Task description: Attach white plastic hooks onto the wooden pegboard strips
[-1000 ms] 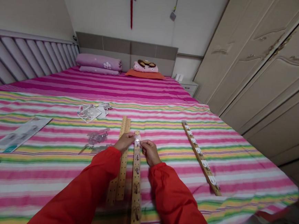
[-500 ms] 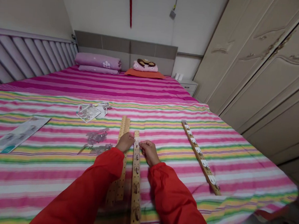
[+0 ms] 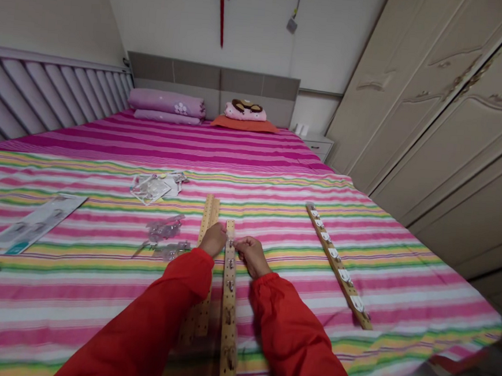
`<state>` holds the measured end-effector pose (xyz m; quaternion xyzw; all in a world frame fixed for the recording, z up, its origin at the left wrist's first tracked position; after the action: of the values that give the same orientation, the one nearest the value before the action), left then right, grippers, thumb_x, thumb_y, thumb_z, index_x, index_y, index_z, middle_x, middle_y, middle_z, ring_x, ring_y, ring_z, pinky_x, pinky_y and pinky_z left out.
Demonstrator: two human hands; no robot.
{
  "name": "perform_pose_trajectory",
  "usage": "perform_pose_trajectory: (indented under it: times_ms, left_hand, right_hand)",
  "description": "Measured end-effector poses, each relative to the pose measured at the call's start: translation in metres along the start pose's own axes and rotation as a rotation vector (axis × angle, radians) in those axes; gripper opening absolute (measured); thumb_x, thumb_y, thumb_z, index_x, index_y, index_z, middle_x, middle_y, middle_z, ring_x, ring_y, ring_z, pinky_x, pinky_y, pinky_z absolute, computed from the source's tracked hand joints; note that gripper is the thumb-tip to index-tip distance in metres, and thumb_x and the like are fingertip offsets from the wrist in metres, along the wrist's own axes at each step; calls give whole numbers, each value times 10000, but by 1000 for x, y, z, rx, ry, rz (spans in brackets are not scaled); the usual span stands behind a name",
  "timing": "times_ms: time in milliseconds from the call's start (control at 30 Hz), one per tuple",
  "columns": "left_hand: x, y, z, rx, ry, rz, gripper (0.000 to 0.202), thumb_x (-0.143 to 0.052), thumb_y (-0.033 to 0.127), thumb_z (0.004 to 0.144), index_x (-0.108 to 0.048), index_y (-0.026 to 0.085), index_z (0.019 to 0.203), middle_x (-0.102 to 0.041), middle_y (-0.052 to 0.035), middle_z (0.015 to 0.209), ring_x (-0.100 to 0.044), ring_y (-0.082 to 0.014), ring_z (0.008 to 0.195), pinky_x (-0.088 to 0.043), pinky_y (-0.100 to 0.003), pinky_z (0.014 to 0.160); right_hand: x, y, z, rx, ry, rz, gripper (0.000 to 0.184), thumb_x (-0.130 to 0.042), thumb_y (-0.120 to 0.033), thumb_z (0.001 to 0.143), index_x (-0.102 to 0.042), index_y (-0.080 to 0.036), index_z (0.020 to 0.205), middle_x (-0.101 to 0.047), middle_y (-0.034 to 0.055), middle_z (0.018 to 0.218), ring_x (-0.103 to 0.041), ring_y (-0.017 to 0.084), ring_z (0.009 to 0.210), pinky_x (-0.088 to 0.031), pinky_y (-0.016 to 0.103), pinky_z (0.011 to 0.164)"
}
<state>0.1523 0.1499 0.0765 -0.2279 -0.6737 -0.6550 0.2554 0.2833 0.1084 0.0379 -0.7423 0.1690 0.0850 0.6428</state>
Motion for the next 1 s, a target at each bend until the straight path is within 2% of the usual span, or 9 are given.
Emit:
perform_pose_trajectory:
  times_ms: [133, 233, 333, 400, 533, 667, 833, 933, 1000]
  left_hand:
    - [-2, 0, -6, -68, 40, 24, 207, -545, 8, 608, -596, 163, 736, -564, -11, 699, -543, -156, 727, -404, -254, 693]
    - [-1, -1, -12, -129, 67, 30, 196, -544, 31, 648, -634, 160, 766, -568, -27, 762, -546, -152, 741, -426, -261, 715]
    - [0, -3, -19, -231, 72, 84, 181, -542, 96, 717, -693, 165, 790, -569, -45, 791, -553, -160, 765, -432, -273, 751]
    - [-1, -3, -23, -298, 40, 152, 202, -526, 150, 769, -722, 176, 809, -556, -55, 762, -546, -180, 784, -421, -285, 768]
    - [-4, -3, -27, -346, -12, 263, 275, -463, 220, 851, -735, 186, 873, -538, -79, 755, -512, -213, 806, -389, -308, 778]
    - [-7, -4, -27, -367, -20, 417, 317, -421, 184, 869, -688, 203, 1039, -553, -89, 852, -493, -211, 853, -366, -309, 802]
    - [-7, -6, -26, -357, -26, 413, 315, -411, 201, 876, -687, 197, 1029, -571, -98, 876, -514, -218, 880, -375, -322, 821]
    - [-2, -3, -25, -326, -62, 176, 254, -486, 178, 825, -713, 195, 938, -590, -80, 838, -540, -203, 887, -395, -311, 854]
    - [7, -1, -26, -317, -76, 4, 237, -513, 183, 797, -717, 191, 916, -618, -75, 873, -557, -189, 910, -410, -301, 882]
  right_hand:
    - [0, 1, 0, 53, 8, 6, 197, -726, -222, 526, -603, -183, 674, -454, -106, 399, -306, 56, 328, -218, 208, 354]
    - [0, 1, 0, 135, -16, -44, 294, -702, -202, 569, -691, -195, 863, -492, -101, 438, -386, 82, 395, -315, 214, 416]
    - [0, 5, 4, 174, -35, -132, 280, -669, -212, 616, -729, -222, 890, -673, -33, 647, -568, 144, 601, -457, 265, 587]
    - [0, 8, 7, 183, -49, -181, 246, -655, -227, 640, -740, -241, 870, -728, 2, 822, -626, 189, 771, -492, 317, 712]
    - [-2, 10, 10, 206, -85, -267, 263, -626, -217, 666, -743, -261, 897, -732, 10, 977, -628, 231, 959, -465, 392, 881]
    - [-4, 3, 9, 254, -87, -375, 299, -579, -183, 687, -744, -258, 925, -730, 13, 989, -608, 242, 1037, -402, 405, 973]
    - [-6, -1, 7, 269, -81, -408, 229, -569, -236, 722, -740, -258, 874, -733, 19, 908, -609, 253, 1006, -398, 400, 960]
    - [0, 2, 8, 216, 29, -343, 195, -624, -293, 700, -719, -230, 858, -718, 40, 931, -600, 249, 1002, -430, 373, 905]
    - [3, 6, 8, 196, 51, -263, 271, -649, -335, 687, -690, -213, 927, -705, 45, 901, -625, 220, 900, -478, 329, 783]
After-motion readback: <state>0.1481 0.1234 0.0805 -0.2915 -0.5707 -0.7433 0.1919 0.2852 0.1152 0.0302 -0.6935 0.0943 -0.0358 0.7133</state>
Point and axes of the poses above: each hand's wrist, its own z-axis towards the middle knuckle, its own x-axis out of the back of the hand, y = z × x, the point moved 3 cm from there along z, towards the middle knuckle
